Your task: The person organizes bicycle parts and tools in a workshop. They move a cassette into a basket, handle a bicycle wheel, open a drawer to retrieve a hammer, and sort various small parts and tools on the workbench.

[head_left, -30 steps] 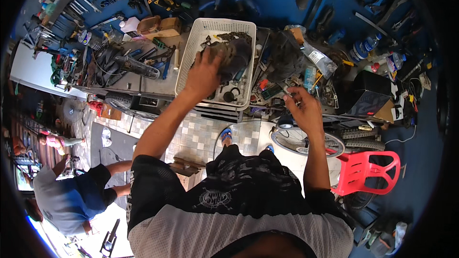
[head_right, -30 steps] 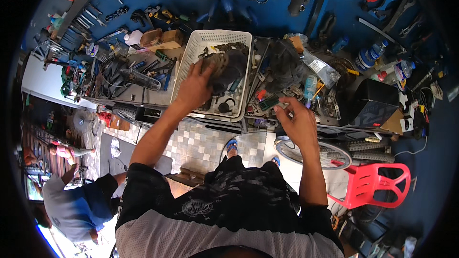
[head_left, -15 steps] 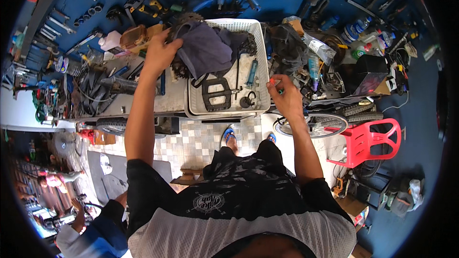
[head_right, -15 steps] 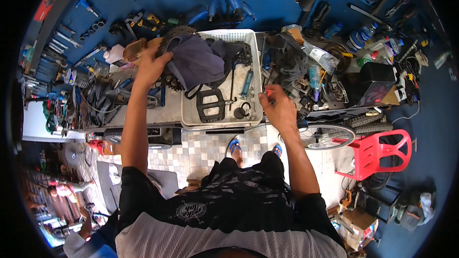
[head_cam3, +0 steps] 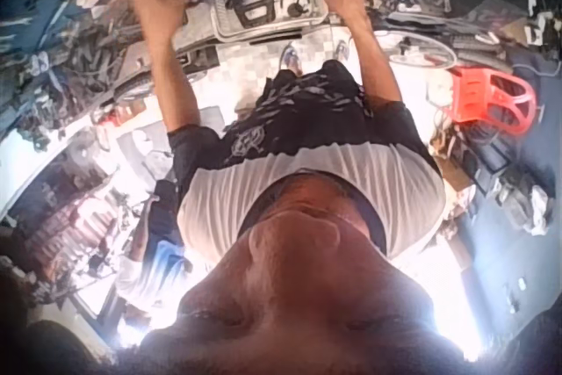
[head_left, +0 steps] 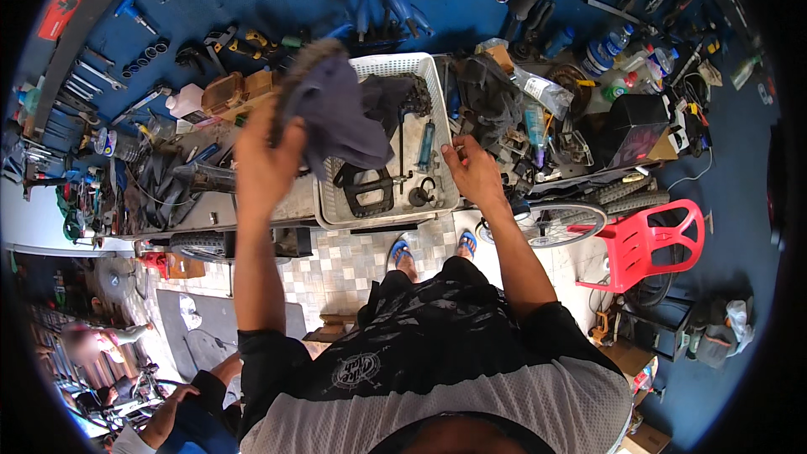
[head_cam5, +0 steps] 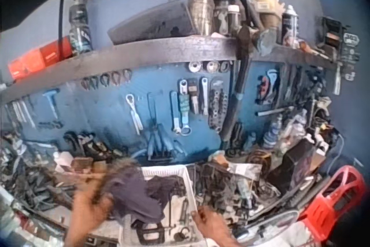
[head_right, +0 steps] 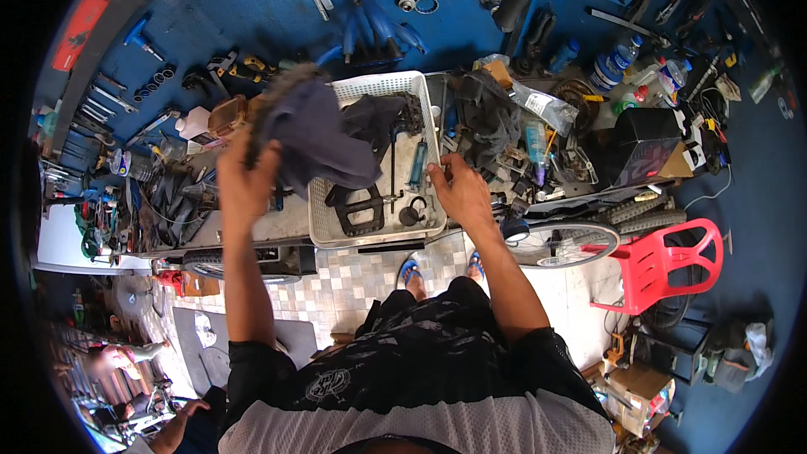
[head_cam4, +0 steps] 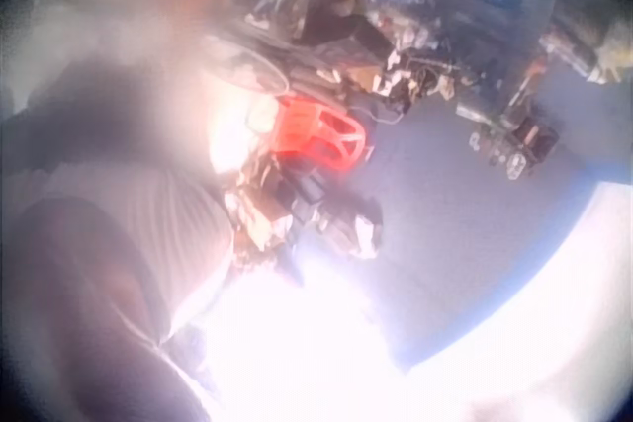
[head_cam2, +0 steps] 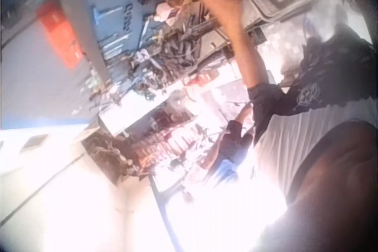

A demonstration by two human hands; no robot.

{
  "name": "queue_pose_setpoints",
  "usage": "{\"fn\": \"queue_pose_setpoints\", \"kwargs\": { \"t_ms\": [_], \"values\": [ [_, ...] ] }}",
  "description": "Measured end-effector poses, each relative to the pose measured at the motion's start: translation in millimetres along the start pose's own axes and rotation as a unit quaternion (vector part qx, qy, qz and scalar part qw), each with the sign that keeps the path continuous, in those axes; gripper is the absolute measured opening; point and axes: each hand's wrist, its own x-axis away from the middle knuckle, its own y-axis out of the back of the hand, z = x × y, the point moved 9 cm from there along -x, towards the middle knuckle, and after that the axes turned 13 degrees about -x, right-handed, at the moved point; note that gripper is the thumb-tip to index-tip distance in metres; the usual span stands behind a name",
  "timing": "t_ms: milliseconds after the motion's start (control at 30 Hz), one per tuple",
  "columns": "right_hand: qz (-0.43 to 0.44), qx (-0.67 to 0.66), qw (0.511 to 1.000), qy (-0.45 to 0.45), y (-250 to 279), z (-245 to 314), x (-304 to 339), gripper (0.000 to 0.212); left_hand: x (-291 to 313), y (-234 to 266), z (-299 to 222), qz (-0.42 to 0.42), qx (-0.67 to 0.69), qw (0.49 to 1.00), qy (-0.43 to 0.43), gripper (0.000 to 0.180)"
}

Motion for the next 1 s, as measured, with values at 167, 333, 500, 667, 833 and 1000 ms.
{"fn": "queue_pose_setpoints", "kwargs": {
  "t_ms": [167, 333, 500, 667, 833, 1000],
  "values": [
    [0.024, -0.088, 0.996, 0.014, -2, -17, -10, 0.046, 47, -115, -59, 0.073, -0.21, 0.969, -0.106, 0.073],
    [0.044, -0.226, 0.973, -0.018, -2, -44, -14, 0.044, 102, -187, -86, 0.142, -0.355, 0.896, -0.226, 0.074],
    [0.093, -0.3, 0.942, -0.12, -10, -47, -4, 0.037, 113, -187, -82, 0.195, -0.288, 0.917, -0.194, 0.073],
    [0.071, -0.303, 0.946, -0.088, -4, -51, -3, 0.036, 85, -126, -39, 0.193, -0.048, 0.979, -0.052, 0.065],
    [0.074, -0.193, 0.978, 0.035, -2, -37, -4, 0.052, 68, -107, 90, 0.054, -0.068, 0.986, 0.142, 0.052],
    [0.054, 0.001, 0.998, -0.035, -7, -14, -38, 0.062, 83, -146, 137, 0.045, 0.136, 0.965, 0.22, 0.045]
  ]
}}
